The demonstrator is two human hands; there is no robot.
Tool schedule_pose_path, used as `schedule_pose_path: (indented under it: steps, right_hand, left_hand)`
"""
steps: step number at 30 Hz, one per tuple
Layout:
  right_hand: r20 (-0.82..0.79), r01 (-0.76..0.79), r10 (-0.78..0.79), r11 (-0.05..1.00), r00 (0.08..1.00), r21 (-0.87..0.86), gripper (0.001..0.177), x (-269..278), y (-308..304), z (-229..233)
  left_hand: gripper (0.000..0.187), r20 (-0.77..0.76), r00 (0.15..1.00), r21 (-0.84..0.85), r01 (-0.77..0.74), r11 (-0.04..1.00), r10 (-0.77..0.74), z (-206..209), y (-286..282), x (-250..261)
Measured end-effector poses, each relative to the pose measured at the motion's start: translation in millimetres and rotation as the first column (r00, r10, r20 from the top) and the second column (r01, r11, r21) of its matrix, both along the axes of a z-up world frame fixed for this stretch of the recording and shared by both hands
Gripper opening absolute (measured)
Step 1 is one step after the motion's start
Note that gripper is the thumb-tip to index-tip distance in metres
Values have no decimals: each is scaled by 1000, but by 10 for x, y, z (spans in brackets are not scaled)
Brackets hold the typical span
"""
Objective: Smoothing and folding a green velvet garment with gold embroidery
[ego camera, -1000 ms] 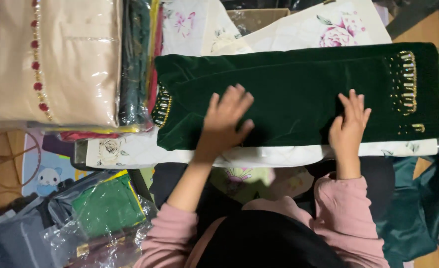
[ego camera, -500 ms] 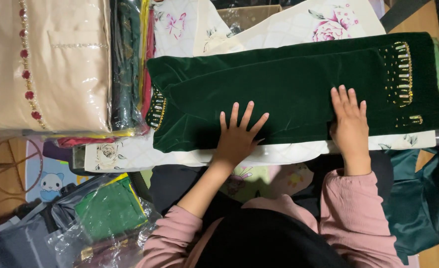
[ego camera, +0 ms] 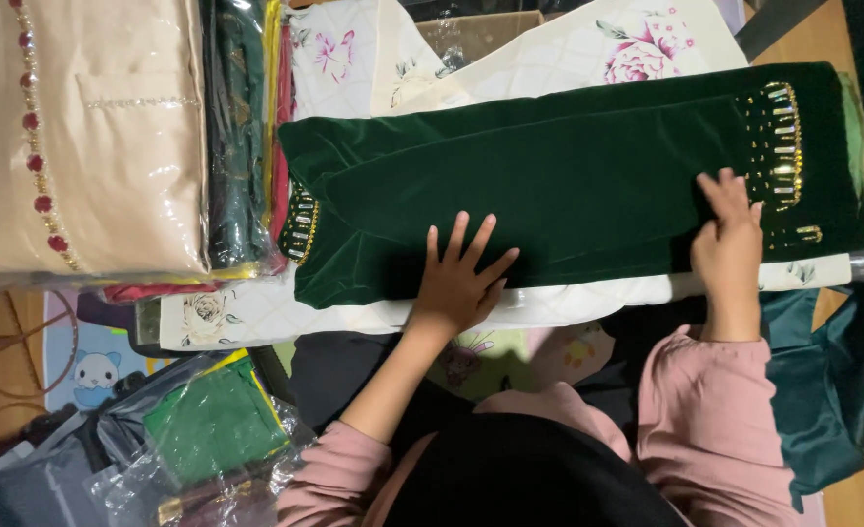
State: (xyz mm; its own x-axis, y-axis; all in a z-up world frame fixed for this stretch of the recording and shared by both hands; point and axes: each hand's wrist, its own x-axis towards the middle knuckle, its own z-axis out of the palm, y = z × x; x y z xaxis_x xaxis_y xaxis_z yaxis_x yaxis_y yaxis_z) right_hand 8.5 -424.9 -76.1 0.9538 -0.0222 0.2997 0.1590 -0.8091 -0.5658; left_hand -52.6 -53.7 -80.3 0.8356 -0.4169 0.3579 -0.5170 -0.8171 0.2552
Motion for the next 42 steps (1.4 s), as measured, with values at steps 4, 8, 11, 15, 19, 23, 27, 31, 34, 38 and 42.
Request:
schedule_pose_path:
  steps: [4, 8, 11, 15, 19, 23, 27, 31, 34, 38, 42]
  right_hand:
    - [-7, 111, -111, 990, 994, 85, 64, 78, 61, -105]
    - [-115, 175, -206, 957, 972, -230, 59, 137, 10, -292]
    - [-159, 179, -226, 947, 961, -266, 63, 200, -100, -360]
    - [-200, 179, -226, 957, 953, -227, 65, 210, -115, -342]
    - [-209, 180, -239, 947, 948, -266, 66, 219, -58, -299]
    - [-197, 175, -256, 919, 946, -353, 69, 251, -117, -361]
    - [-275, 161, -259, 929, 926, -334, 71, 249, -103, -301]
    - [-233, 184, -251, 944, 940, -274, 70, 159, 102, -212]
    - [-2, 183, -187, 965, 982, -189, 62, -20, 721, 127]
    - [132, -451, 463, 885, 876, -114, 67, -353, 1561, 385]
    - [56, -759, 784, 614, 618, -216, 45, -437, 1868, 382]
  left_hand:
    - [44, 92, 996, -45, 18, 999, -14, -31, -140, -8]
    - [56, 121, 990, 92, -76, 993, 65, -89, -278, -16]
    - [55, 167, 980, 158, -134, 978, 108, -198, -297, -34]
    - [53, 295, 925, 91, -275, 957, 238, -198, -227, 54]
    - [49, 277, 926, 78, -290, 954, 258, -142, -245, 70]
    - [73, 117, 976, 195, -205, 959, 184, -186, -127, 74]
    - [92, -27, 995, 183, -88, 979, 95, 14, 27, 44]
    - [93, -218, 975, 32, 59, 998, -51, 163, 212, 22]
    - [51, -253, 966, -494, -75, 866, -60, 254, 324, 136]
    - [41, -132, 974, -344, -218, 913, 183, 61, 464, 295]
    - [42, -81, 924, -263, -382, 886, 375, 102, 554, 355]
